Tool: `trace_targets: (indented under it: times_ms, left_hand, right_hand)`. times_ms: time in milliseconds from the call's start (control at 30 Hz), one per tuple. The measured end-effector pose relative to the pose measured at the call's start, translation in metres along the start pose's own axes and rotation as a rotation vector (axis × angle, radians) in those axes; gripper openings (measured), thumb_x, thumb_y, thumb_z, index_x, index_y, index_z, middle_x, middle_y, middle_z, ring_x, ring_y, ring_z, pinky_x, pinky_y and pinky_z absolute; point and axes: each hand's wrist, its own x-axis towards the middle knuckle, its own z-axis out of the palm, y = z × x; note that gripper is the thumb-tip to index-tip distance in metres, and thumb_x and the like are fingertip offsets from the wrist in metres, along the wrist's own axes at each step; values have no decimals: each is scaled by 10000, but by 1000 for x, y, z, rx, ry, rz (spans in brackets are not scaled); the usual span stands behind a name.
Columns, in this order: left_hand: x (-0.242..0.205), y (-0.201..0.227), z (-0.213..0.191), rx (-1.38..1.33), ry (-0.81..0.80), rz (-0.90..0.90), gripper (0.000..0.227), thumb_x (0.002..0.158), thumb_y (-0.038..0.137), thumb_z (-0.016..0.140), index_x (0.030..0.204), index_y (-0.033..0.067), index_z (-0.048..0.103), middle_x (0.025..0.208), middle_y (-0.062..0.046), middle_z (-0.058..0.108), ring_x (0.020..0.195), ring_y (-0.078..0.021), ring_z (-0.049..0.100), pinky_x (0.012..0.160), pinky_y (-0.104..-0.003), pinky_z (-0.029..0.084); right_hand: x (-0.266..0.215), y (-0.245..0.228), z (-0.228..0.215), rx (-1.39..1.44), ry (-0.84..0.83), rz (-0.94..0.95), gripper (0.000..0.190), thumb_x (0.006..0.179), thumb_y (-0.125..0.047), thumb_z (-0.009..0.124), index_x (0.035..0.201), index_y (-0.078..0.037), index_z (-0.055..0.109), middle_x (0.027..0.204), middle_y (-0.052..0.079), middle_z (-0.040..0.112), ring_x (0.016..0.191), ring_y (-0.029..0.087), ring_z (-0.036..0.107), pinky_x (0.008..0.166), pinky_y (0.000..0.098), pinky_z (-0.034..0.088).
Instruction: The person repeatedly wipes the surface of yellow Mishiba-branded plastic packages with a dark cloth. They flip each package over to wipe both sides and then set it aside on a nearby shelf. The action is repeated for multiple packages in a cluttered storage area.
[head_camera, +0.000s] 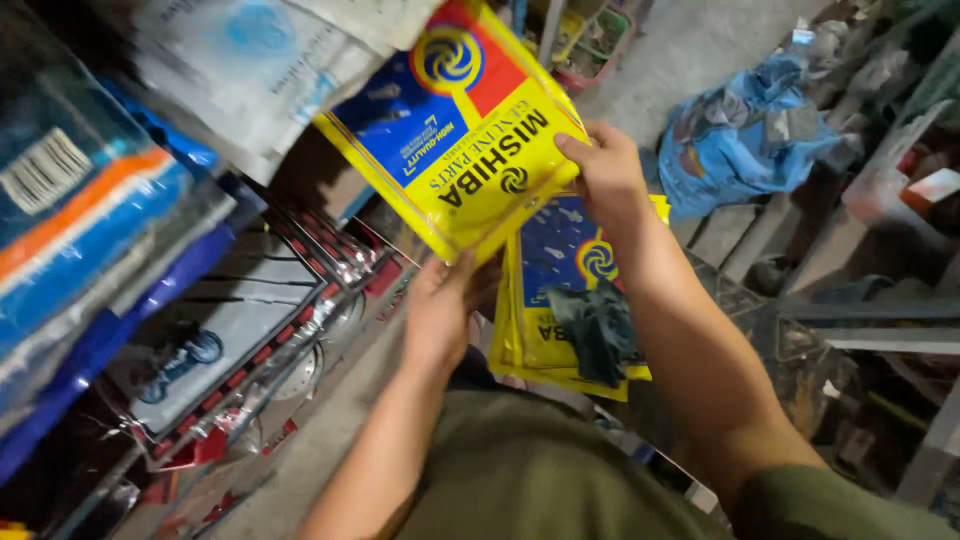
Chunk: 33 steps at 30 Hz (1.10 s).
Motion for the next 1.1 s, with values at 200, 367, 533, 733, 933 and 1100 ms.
trace_targets:
  times_ms: [200, 367, 533, 733, 933, 1100]
  left_hand:
    - [42, 50, 12, 163, -24, 193, 197, 1010, 80, 600, 1089, -85, 673, 947, -117, 730, 755, -165, 669, 718, -266, 570]
    - [78, 75, 23, 293, 0, 424, 168, 1018, 119, 596, 990, -31, 667, 857, -62, 691, 734, -131, 591, 706, -265, 514]
    - [95, 21, 7, 614, 246, 410, 376, 997, 305, 588, 1141, -15, 722, 995, -119, 788, 804, -188, 685, 755, -304, 541]
    - [83, -63, -4, 749, -159, 12, 359, 960, 385, 729, 1102, 57, 761, 1041, -147, 781, 1067, -293, 740, 973, -424, 562]
    - [119, -187, -45, 1366, -177, 201, 751, 837, 347, 811, 1440, 43, 483, 1327, -209, 518, 1258, -437, 550, 1077, -540, 453]
    - [125, -210, -29, 1261, -29, 127, 344, 900, 242, 754, 1215, 140, 662, 1083, -128, 686, 1087, -367, 697, 929, -468, 567]
  right_hand:
    - [43, -50, 45, -31, -117, -196, 393, 860, 40, 691, 1250, 9, 652, 952, 100, 716, 689, 154, 660, 555, 235, 536]
    - [69, -78, 91, 112, -163, -214, 490, 906, 6, 703, 1374, 7, 559, 1011, 159, 722, 695, 202, 703, 541, 276, 586]
    - [116, 18, 80, -275, -5, -448, 387, 850, -231, 806, 1097, 48, 704, 686, 45, 633, 520, 120, 536, 475, 268, 452]
    - [-25, 59, -3, -433, 144, -197, 352, 1014, -415, 656, 1147, -90, 635, 1016, 189, 714, 939, 375, 687, 863, 528, 511]
    - [-184, 173, -112, -1384, 342, -65, 839, 911, -487, 704, 1541, -14, 418, 1619, 345, 236, 1511, 539, 181, 1158, 708, 245]
    - [-179, 221, -73, -1400, -115, -833, 715, 896, -421, 655, 1469, -13, 525, 1550, 262, 462, 1431, 432, 455, 1141, 525, 366]
